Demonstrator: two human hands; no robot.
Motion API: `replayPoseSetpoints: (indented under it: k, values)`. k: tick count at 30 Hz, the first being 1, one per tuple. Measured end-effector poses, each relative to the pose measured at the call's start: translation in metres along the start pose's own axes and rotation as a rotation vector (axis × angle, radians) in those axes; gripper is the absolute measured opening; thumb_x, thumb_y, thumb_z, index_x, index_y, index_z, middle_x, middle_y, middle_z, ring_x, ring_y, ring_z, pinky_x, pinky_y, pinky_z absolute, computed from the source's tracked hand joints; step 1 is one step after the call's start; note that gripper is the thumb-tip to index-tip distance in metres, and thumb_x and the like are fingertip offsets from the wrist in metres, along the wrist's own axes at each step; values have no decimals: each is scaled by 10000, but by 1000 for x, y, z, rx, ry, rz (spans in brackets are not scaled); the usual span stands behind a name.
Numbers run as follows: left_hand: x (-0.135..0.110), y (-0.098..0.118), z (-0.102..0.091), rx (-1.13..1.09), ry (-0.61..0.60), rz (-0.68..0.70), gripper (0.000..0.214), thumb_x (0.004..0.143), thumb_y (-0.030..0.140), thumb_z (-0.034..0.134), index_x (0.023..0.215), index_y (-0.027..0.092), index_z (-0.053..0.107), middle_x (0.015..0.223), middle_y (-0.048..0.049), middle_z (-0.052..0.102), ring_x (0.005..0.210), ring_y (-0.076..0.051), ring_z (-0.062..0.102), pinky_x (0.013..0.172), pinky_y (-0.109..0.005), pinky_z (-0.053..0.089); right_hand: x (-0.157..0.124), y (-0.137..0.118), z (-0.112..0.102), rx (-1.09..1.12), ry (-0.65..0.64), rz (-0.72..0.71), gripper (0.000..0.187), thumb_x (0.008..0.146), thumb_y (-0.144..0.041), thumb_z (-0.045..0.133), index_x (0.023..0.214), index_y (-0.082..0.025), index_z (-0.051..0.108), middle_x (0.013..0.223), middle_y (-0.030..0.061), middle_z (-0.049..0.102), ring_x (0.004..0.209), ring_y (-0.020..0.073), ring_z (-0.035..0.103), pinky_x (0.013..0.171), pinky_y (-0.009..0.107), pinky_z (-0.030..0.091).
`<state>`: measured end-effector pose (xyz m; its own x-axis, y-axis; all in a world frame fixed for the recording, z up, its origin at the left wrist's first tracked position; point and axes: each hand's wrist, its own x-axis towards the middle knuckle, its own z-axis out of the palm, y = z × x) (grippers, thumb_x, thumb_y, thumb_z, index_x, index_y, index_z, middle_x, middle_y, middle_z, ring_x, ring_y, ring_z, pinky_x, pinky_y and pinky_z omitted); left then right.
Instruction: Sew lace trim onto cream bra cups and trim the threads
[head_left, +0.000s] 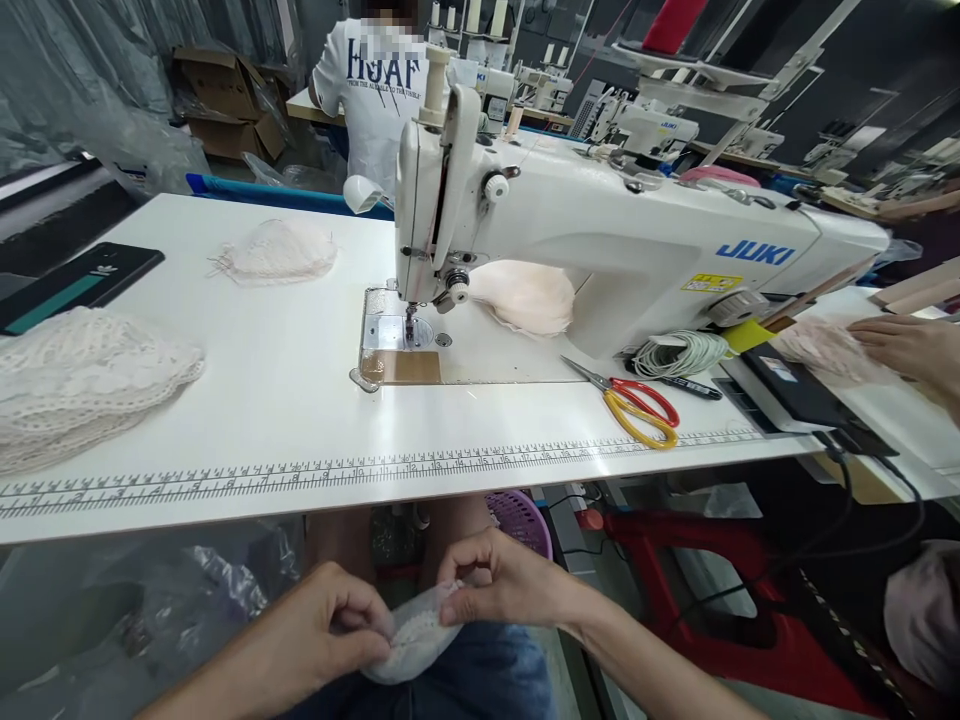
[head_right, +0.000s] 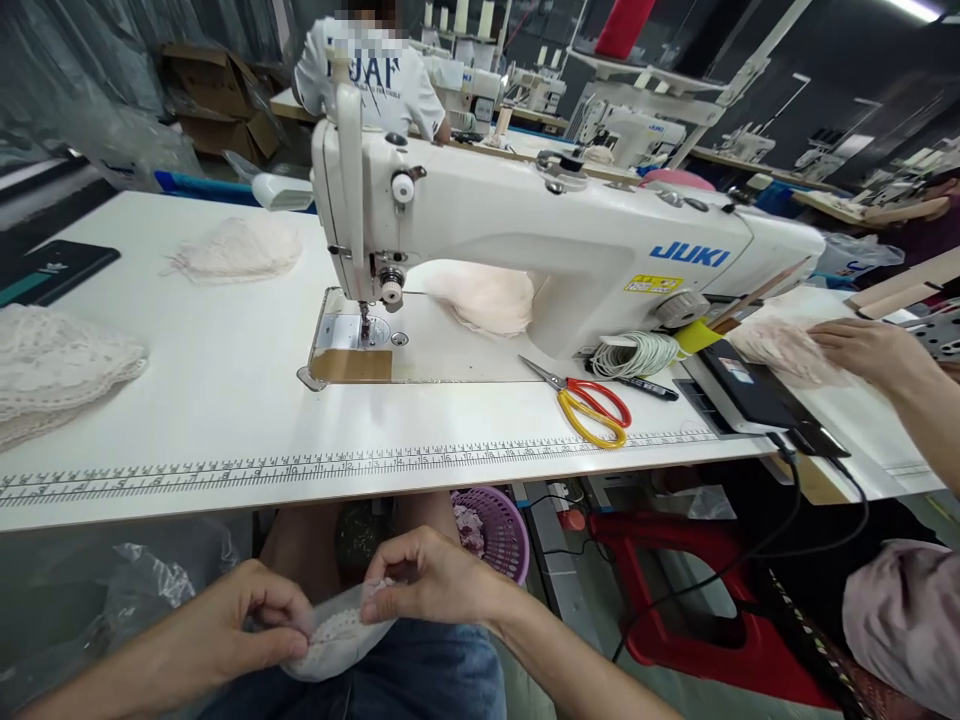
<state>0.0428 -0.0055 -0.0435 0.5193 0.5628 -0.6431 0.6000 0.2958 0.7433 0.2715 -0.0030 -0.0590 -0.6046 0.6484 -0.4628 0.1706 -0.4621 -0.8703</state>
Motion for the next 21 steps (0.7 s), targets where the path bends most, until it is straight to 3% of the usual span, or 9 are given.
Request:
replayPoseSetpoints:
  k: [6,12,16,21]
  values:
    - [-2,1,-1,-78,-50,38,178,715,252,600,760,153,741,647,6,661,651,-151,567,565,-190,366,4,0,7,7,-87,-18,409,577,-481,790,775,-130,721,671,-1,622,587,85,520,579,186,404]
    - [-9,-7,-7,-141,-98,9,173,716,221,598,814,178,733,818,-11,728,824,-202,636,678,-208,420,4,3,3,-3,-31,18,354,601,-430,795,773,-130,720,700,14,643,630,107,556,616,206,433]
    - [-10,-7,-6,-114,-82,-14,190,737,240,573,799,181,742,706,1,692,712,-169,601,590,-194,372,2,2,1,4,7,42,370,574,-446,803,746,-130,717,674,12,636,617,114,557,620,223,442]
    - [-14,-1,-9,-97,-91,-8,220,752,251,549,813,175,746,573,28,548,567,-111,445,505,-196,270,2,-1,2,17,-3,44,334,597,-441,794,730,-148,702,667,-3,626,630,114,545,637,236,428]
